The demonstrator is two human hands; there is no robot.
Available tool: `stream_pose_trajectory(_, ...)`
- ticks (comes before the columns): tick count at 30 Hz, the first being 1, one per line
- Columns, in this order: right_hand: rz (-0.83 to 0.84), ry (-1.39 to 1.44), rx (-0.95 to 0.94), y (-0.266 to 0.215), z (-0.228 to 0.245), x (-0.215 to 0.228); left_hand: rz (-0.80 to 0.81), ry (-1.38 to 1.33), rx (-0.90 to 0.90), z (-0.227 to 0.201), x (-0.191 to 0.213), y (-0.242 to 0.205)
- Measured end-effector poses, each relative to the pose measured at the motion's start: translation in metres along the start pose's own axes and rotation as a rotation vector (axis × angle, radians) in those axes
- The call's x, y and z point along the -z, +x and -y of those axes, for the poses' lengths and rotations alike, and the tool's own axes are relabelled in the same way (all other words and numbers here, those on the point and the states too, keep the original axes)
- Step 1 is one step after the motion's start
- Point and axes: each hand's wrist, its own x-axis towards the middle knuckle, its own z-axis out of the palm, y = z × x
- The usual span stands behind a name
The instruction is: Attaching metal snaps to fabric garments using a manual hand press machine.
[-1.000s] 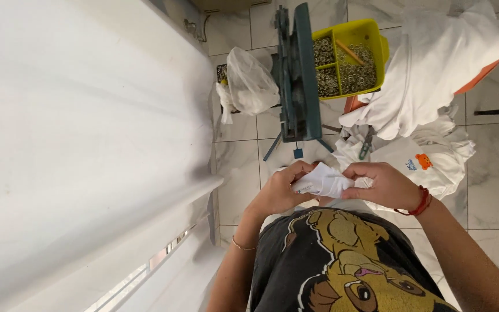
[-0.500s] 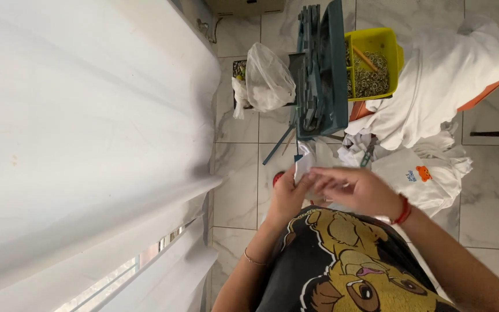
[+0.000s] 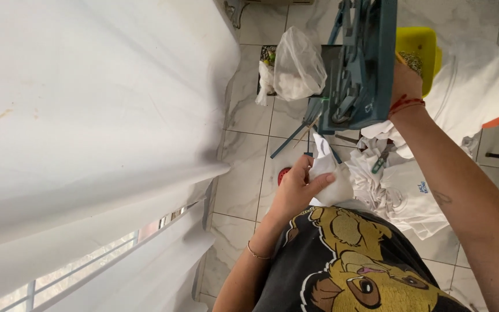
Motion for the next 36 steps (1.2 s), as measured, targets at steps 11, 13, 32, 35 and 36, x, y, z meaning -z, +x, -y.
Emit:
stream_pose_trajectory(11, 0.048, 0.699, -0.248, -0.028, 0.013, -0.010, -0.249, 0.572, -0.434, -0.009, 0.005, -0.004)
stream_pose_trajectory(13, 0.047, 0.800, -0.271, -0.037, 0.033, -0.011, -0.353, 0.692, -0.570, -0.012, 0.010, -0.001)
stream_pose_trajectory(32, -0.017, 1.906, -0.679, -0.069, 0.082, -0.018, -0.138, 0.387, -0.737, -0.021, 0.016, 0.005)
stream_pose_trajectory(35, 0.003, 1.595, -0.671, -0.059, 0.087, 0.027, -0.080, 0.290, -0.588, -0.014, 0.014, 0.007)
stream_pose_trajectory(36, 0.027, 1.261, -0.639, -0.051, 0.094, 0.052, -0.081, 0.257, -0.533, -0.011, 0.014, 0.007)
